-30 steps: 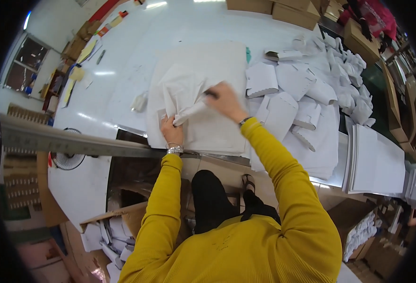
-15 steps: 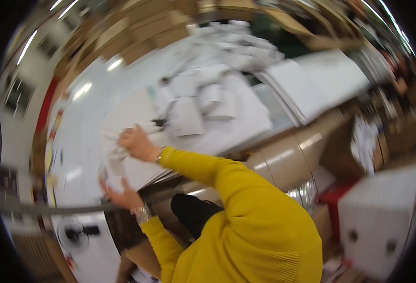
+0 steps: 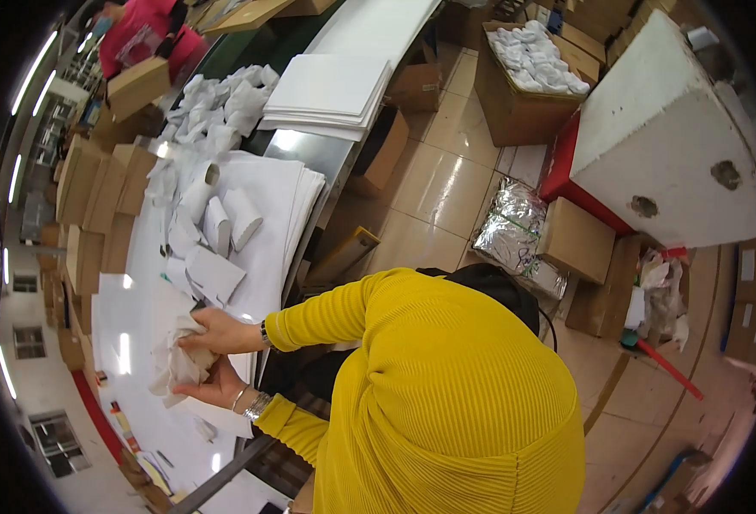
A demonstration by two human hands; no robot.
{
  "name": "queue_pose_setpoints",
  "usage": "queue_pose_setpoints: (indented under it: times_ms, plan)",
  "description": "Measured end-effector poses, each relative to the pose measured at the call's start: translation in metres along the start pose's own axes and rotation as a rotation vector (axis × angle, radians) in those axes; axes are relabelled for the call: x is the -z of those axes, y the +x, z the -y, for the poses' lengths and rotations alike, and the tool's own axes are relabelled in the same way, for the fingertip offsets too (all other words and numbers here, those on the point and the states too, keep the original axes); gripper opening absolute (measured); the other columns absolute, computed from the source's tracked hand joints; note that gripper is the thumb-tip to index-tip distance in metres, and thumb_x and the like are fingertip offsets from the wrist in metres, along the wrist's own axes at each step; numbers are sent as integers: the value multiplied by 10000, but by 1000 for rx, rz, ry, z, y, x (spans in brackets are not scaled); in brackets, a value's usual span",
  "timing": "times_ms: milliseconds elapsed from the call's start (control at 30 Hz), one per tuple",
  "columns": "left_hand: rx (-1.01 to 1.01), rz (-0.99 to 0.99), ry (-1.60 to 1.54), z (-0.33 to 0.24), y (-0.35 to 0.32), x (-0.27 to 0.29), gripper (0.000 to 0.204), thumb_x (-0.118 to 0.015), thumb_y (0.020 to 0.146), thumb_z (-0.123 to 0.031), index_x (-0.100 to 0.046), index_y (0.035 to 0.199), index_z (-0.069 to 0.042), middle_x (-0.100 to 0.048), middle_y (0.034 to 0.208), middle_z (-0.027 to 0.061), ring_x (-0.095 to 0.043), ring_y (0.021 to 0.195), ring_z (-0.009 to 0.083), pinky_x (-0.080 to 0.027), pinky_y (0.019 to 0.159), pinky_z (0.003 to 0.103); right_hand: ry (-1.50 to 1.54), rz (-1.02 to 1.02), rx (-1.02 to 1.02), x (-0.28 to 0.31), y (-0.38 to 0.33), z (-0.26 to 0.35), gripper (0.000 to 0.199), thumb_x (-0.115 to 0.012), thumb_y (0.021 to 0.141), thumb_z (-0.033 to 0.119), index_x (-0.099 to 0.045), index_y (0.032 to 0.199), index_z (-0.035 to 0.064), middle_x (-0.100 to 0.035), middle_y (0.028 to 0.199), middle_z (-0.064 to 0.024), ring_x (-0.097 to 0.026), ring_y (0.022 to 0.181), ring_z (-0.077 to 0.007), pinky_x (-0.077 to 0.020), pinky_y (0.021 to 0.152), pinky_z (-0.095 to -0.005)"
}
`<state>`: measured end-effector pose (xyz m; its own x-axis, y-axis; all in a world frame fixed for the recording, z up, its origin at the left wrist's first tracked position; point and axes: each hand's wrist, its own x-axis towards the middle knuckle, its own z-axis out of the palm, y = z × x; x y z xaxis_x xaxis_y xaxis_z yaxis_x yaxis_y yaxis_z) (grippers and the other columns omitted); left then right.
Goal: Organizing and collecting various shoe upper components into a cardboard box in a shoe factory workshop.
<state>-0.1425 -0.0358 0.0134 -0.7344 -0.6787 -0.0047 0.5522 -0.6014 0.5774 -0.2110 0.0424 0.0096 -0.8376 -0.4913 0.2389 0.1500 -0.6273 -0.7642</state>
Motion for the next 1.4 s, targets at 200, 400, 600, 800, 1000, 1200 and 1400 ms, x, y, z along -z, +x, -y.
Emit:
queue_pose_setpoints:
  times_ms: [200, 400, 600, 800, 1000, 1200, 1400]
  plan:
    - [-212, 214, 551, 16, 19, 28, 659, -617, 831, -385, -339, 1325, -49, -427, 1288, 154, -423, 1200, 289, -370, 1010, 403, -1153, -41, 970, 18, -11, 29, 384, -616, 808, 265, -520, 1169, 175, -440, 1245, -97, -359, 1210, -321, -250, 1000, -541]
    - [-230, 723, 1285, 7, 20, 18, 532, -556, 873, -320, -376, 1293, -45, -466, 1250, 132, -467, 1147, 269, -405, 974, 372, -1187, 186, 1137, 51, -14, 52, 430, -556, 826, 452, -532, 1161, 183, -433, 1265, -122, -351, 1248, -318, -209, 1030, -591]
    - [-316, 1125, 1693, -22, -16, -55, 380, -430, 931, -218, -420, 1268, -43, -507, 1196, 92, -499, 1104, 227, -450, 913, 343, -928, 135, 997, 50, -9, 55, 255, -619, 790, 345, -613, 843, 96, -572, 740, -67, -586, 685, -226, -476, 560, -345]
    - [-375, 193, 959, 36, -29, -77, 309, -411, 946, -229, -533, 1137, -19, -559, 1064, 53, -539, 975, 166, -451, 808, 269, -889, -119, 1102, 40, 28, 62, 171, -649, 755, 222, -565, 679, 93, -525, 605, -66, -538, 531, -245, -424, 473, -345]
    - [-722, 97, 1189, -20, -11, -24, 238, -494, 873, -191, -571, 1027, -27, -603, 908, 128, -571, 907, 285, -456, 792, 395, -616, 215, 311, -52, -13, 46, 242, -403, 948, 163, -587, 1002, 15, -601, 1024, -111, -552, 973, -175, -430, 822, -323]
    - [-475, -95, 992, -124, -62, -47, 740, -407, 861, -624, -440, 1171, 47, -509, 1109, 269, -548, 972, 357, -446, 830, 364, -461, 806, 312, -99, -16, 32, 503, -441, 937, 201, -277, 1382, 32, -345, 1395, -121, -356, 1266, -232, -304, 1029, -342]
    - [-425, -248, 1632, -169, -164, -12, 967, -478, 852, -573, 25, 1375, 67, -415, 1220, 340, -564, 977, 407, -441, 866, 371, -298, 1441, -143, -144, -54, 28, 771, -718, 651, -45, -354, 1330, -18, -386, 1376, -104, -438, 1195, -194, -359, 991, -299]
